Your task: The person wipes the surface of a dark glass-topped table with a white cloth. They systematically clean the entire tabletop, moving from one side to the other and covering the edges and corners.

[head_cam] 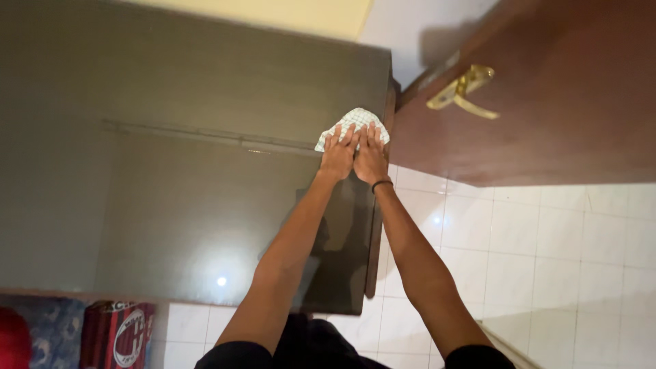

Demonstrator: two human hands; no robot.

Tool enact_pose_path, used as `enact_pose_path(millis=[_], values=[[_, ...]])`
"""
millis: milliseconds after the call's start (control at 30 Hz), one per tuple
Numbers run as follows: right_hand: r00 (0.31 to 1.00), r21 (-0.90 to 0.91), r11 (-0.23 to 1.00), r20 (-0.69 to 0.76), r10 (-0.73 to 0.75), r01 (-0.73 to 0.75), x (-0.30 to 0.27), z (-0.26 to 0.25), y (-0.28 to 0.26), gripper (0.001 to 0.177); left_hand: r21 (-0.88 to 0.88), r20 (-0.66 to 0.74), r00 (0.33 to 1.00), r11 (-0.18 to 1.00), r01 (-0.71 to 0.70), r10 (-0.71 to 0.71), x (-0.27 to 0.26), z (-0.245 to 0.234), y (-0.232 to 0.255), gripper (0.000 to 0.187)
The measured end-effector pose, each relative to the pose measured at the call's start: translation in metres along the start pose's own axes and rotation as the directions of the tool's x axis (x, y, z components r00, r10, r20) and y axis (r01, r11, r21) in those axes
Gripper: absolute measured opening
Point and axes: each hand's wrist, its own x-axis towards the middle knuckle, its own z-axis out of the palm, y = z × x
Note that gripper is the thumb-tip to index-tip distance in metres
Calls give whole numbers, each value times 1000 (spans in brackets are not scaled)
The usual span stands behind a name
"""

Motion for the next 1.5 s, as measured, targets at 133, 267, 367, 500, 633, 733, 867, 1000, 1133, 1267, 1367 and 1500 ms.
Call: enact_pose_path(millis=[133, 267, 367, 500, 633, 733, 867, 1000, 1133, 1267, 1367, 1500], values=[[1000, 3, 1000, 16, 13, -13, -79, 28, -4, 69, 25, 8, 1000, 1000, 3, -4, -84, 15, 18, 63], [1000, -29, 1000, 23, -4, 4, -172, 45, -15, 71, -16, 31, 999, 1000, 25, -24, -176, 19, 41, 62], [998, -7, 1000, 64, 14, -13, -243, 62, -28, 73, -16, 104, 993, 998, 52, -51, -240, 26, 57, 62], [1000, 81, 996, 9, -25, 24, -319, 95, -41, 75, 18, 30, 999, 1000, 22, -23, -323, 48, 60, 64], [998, 117, 992, -42, -39, 44, -380, 124, -49, 72, -12, 27, 999, 1000, 28, -27, -388, 61, 64, 62], [999, 85, 996, -33, -36, 39, -411, 137, -56, 73, -5, 16, 1000, 1000, 14, -14, -426, 62, 67, 65], [999, 85, 996, -33, -28, 30, -434, 148, -66, 74, -63, -27, 1000, 998, -16, 14, -457, 58, 67, 66], [1000, 65, 998, -17, -2, 3, -439, 142, -78, 76, -132, -56, 997, 990, -56, 49, -460, 53, 63, 70], [1000, 75, 997, 20, 19, -20, -434, 130, -86, 78, -233, -43, 997, 970, -72, 63, -444, 49, 50, 72], [999, 77, 996, 28, 36, -38, -420, 123, -90, 82, -292, -14, 997, 953, -79, 78, -429, 43, 46, 73], [996, 48, 996, 60, 69, -72, -400, 117, -87, 82, -339, 41, 997, 940, -51, 69, -411, 36, 43, 77], [994, 59, 994, 59, 89, -92, -377, 114, -80, 84, -331, 45, 991, 938, -101, 122, -378, 26, 36, 75]])
